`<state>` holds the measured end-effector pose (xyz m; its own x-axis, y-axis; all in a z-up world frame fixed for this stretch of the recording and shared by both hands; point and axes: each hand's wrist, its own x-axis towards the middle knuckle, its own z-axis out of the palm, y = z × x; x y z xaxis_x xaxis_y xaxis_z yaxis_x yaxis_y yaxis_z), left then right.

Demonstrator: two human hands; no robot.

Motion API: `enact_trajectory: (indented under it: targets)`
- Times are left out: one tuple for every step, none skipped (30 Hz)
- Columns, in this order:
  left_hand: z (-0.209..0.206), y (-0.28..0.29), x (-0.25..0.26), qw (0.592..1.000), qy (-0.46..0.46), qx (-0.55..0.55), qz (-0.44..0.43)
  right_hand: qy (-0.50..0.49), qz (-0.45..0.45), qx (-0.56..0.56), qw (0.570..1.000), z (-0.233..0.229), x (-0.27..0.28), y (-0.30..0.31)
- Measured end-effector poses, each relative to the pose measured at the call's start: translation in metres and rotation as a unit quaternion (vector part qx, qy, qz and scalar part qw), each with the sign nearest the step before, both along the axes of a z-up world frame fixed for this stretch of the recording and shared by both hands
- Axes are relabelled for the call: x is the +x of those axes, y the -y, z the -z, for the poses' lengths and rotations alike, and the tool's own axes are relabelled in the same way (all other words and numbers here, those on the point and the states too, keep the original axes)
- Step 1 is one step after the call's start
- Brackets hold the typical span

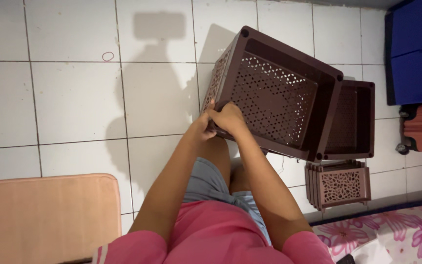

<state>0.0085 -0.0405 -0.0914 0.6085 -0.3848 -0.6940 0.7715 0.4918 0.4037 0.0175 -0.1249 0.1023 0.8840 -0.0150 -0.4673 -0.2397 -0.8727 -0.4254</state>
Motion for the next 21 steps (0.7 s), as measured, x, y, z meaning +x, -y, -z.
enact_trajectory:
  targets:
    - [0.003, 0.001, -0.001, 1.000, -0.029, -0.001, -0.003, -0.005, 0.000, 0.002, 1.000, -0.002, -0.001, 0.001]
    - [0.004, 0.000, 0.001, 0.998, -0.057, 0.000, -0.007, -0.008, 0.000, -0.005, 1.000, -0.004, 0.001, 0.001]
    - [0.004, -0.001, 0.002, 0.996, -0.084, 0.001, -0.011, -0.012, 0.000, -0.011, 1.000, -0.006, 0.002, 0.002]
    - [0.002, -0.002, 0.001, 0.997, -0.079, -0.005, -0.015, -0.017, 0.000, -0.017, 1.000, -0.007, 0.002, 0.002]
    - [-0.002, -0.002, -0.001, 0.997, -0.073, -0.011, -0.018, -0.021, 0.000, -0.017, 1.000, -0.008, 0.002, 0.002]
    - [-0.006, -0.004, -0.001, 0.997, -0.067, -0.017, -0.022, -0.023, 0.000, -0.017, 1.000, -0.009, 0.003, 0.002]
    - [-0.012, -0.005, -0.002, 0.997, -0.069, -0.006, -0.015, -0.025, -0.001, -0.016, 1.000, -0.011, 0.004, 0.002]
    - [-0.019, -0.007, -0.003, 0.997, -0.071, 0.004, -0.008, -0.024, -0.002, -0.013, 1.000, -0.012, 0.005, 0.001]
    - [-0.027, -0.008, -0.003, 0.997, -0.072, 0.014, 0.000, -0.023, -0.003, -0.009, 1.000, -0.014, 0.006, 0.001]
    - [-0.035, -0.009, -0.004, 0.997, -0.078, 0.005, -0.003, -0.023, -0.003, -0.005, 1.000, -0.015, 0.006, 0.001]
    - [-0.042, -0.010, -0.004, 0.996, -0.083, -0.004, -0.006, -0.037, 0.004, -0.007, 0.999, -0.017, 0.005, 0.002]
    - [-0.050, -0.012, -0.006, 0.996, -0.089, -0.014, -0.009, -0.051, 0.011, -0.008, 0.999, -0.018, 0.003, 0.002]
    - [-0.057, -0.015, -0.008, 0.994, -0.103, 0.027, 0.029, -0.065, 0.018, -0.010, 0.998, -0.019, 0.002, 0.002]
    - [-0.064, -0.020, -0.008, 0.989, -0.114, 0.068, 0.066, -0.033, 0.011, 0.003, 0.999, -0.021, 0.001, 0.003]
    - [-0.070, -0.025, -0.005, 0.981, -0.125, 0.109, 0.102, -0.002, 0.004, 0.015, 1.000, -0.022, 0.000, 0.003]
    - [-0.077, -0.029, -0.002, 0.982, -0.061, 0.145, 0.105, 0.028, -0.003, 0.027, 0.999, -0.024, -0.002, 0.004]
    - [-0.083, -0.034, 0.004, 0.978, 0.004, 0.180, 0.107, 0.030, -0.008, 0.019, 0.999, -0.025, -0.003, 0.004]
    - [-0.088, -0.036, 0.010, 0.968, 0.068, 0.214, 0.110, 0.030, -0.013, 0.011, 0.999, -0.025, -0.006, 0.004]
    - [-0.093, -0.036, 0.018, 0.969, 0.101, 0.217, 0.056, 0.030, -0.018, 0.003, 0.999, -0.025, -0.008, 0.003]
    - [-0.100, -0.034, 0.032, 0.966, 0.136, 0.219, 0.001, 0.026, -0.017, 0.012, 0.999, -0.025, -0.009, 0.002]
    - [-0.108, -0.030, 0.045, 0.959, 0.169, 0.220, -0.053, 0.022, -0.015, 0.020, 0.999, -0.026, -0.009, 0.002]
